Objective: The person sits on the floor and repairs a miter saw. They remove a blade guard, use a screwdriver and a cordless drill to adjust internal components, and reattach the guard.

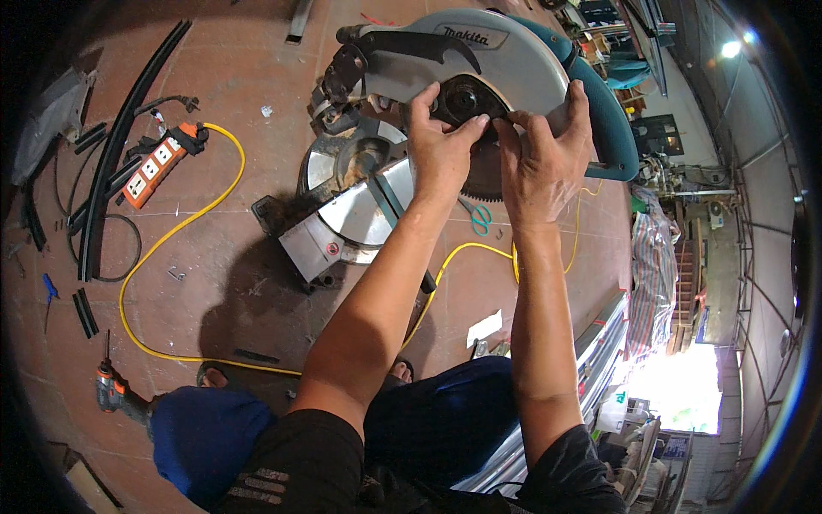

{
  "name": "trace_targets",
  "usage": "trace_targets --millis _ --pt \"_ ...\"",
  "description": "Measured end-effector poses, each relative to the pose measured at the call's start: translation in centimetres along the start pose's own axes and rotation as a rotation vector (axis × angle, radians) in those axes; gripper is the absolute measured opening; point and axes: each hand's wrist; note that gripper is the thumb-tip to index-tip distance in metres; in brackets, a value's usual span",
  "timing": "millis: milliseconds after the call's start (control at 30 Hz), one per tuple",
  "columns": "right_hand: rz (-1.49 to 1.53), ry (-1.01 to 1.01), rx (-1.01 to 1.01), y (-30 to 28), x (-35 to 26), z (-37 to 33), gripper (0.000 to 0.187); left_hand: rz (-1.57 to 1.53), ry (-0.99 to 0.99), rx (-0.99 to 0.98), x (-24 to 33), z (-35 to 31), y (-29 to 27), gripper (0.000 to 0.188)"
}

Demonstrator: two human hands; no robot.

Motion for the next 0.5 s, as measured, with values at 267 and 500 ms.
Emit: trace_targets --millis 267,500 --pt "-0.043 0.013 0.025 0.4 -0.5 -0.4 0.021 0.083 -0.049 -0.027 1.2 -0.4 -0.1 0.077" --pt "-0.036 0.000 0.005 0.0 -0.5 -0.3 0.021 0.077 -0.051 -0.029 1.4 -0.3 -0.1 0.076"
Point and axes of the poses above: each hand's wrist, its own z-axis towards the middle knuckle, its own y-axis out of the palm, x = y × z, and after that the axes turned 10 degrees about x, right-handed
